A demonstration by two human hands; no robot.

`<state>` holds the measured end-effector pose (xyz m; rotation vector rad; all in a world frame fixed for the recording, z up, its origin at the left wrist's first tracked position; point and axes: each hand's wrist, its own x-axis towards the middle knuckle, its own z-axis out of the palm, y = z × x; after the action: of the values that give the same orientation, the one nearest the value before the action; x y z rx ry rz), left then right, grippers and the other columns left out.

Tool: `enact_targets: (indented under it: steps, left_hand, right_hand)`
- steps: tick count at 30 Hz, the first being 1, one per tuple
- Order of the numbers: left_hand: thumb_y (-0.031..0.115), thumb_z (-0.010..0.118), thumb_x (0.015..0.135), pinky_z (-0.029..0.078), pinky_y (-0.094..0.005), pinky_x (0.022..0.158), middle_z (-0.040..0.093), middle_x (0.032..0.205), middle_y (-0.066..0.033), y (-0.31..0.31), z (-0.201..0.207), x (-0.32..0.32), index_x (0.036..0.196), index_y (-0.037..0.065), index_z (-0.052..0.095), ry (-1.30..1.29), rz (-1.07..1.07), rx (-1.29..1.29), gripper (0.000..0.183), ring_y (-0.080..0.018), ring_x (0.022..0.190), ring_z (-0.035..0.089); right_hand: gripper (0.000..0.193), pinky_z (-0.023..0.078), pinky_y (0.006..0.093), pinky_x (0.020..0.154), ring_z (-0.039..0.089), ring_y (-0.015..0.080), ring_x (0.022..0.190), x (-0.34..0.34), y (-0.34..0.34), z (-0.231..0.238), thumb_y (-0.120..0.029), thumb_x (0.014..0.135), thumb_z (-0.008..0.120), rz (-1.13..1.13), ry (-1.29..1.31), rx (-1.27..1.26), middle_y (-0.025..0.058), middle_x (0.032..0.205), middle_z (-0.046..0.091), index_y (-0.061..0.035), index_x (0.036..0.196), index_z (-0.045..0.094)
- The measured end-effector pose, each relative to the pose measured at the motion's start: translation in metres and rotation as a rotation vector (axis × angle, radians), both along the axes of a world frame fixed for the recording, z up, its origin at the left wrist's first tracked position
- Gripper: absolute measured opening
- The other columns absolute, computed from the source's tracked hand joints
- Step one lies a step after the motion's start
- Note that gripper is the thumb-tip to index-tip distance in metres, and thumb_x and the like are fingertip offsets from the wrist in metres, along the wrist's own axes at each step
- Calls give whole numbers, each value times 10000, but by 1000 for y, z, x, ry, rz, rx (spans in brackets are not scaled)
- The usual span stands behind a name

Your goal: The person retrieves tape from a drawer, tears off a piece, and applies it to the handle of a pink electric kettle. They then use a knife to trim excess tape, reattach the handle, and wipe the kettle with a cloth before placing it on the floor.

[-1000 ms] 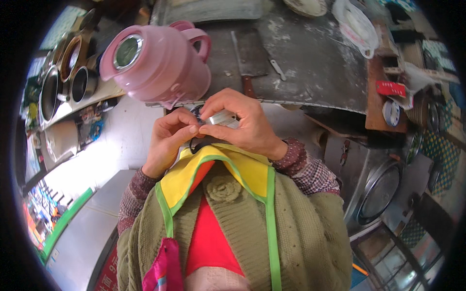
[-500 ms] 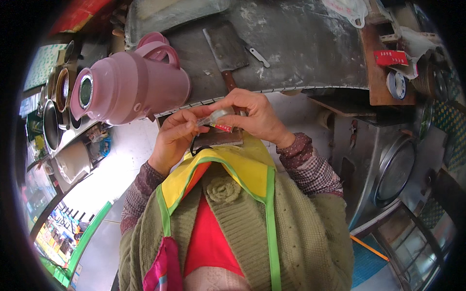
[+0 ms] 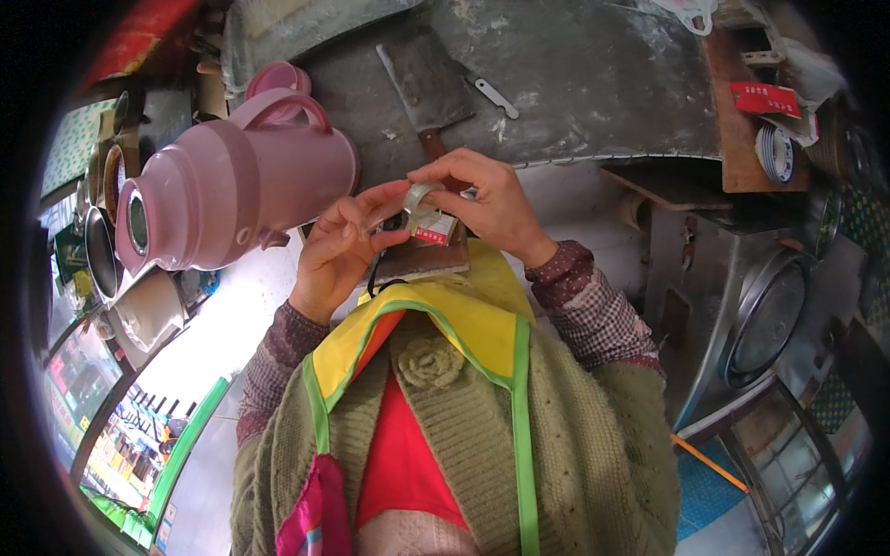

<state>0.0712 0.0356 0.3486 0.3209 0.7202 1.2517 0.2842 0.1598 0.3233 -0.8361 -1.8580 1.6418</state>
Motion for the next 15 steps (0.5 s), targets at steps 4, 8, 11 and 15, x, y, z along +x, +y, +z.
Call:
enact_targets:
  steps: [4, 8, 11, 15]
  left_hand:
    - [262, 672, 1011, 451, -530, 1139, 429, 1584, -215, 3, -7, 0, 929, 104, 621, -83, 14, 46, 185, -348, 1477, 421]
    - [323, 717, 978, 419, -574, 1168, 396, 1595, -229, 6, -12, 0, 905, 114, 607, -47, 79, 64, 247, -423, 1489, 392]
    - [324, 718, 978, 393, -590, 1185, 388, 1595, -228, 8, -16, -2, 917, 111, 612, -33, 112, 77, 245, -442, 1480, 396]
    - [308, 722, 972, 368, -607, 1197, 387, 1591, -230, 5, -17, -4, 938, 105, 617, -38, 123, 73, 231, -452, 1478, 395]
  right_hand:
    - [257, 566, 261, 802, 702, 114, 916, -7, 1, -10, -8, 905, 729, -37, -6, -84, 60, 1108, 695, -19, 1161, 752]
    - [276, 567, 247, 809, 701, 94, 939, -15, 0, -19, -11, 919, 726, -13, 29, -254, 45, 1130, 691, 2, 1195, 722]
    - [289, 566, 238, 808, 699, 86, 956, -20, -1, -23, -9, 922, 726, 8, 39, -384, 38, 1133, 688, 10, 1210, 706]
    - [279, 568, 235, 805, 692, 81, 961, -22, 0, -22, 3, 923, 714, 22, -6, -318, 37, 1120, 692, 16, 1202, 698]
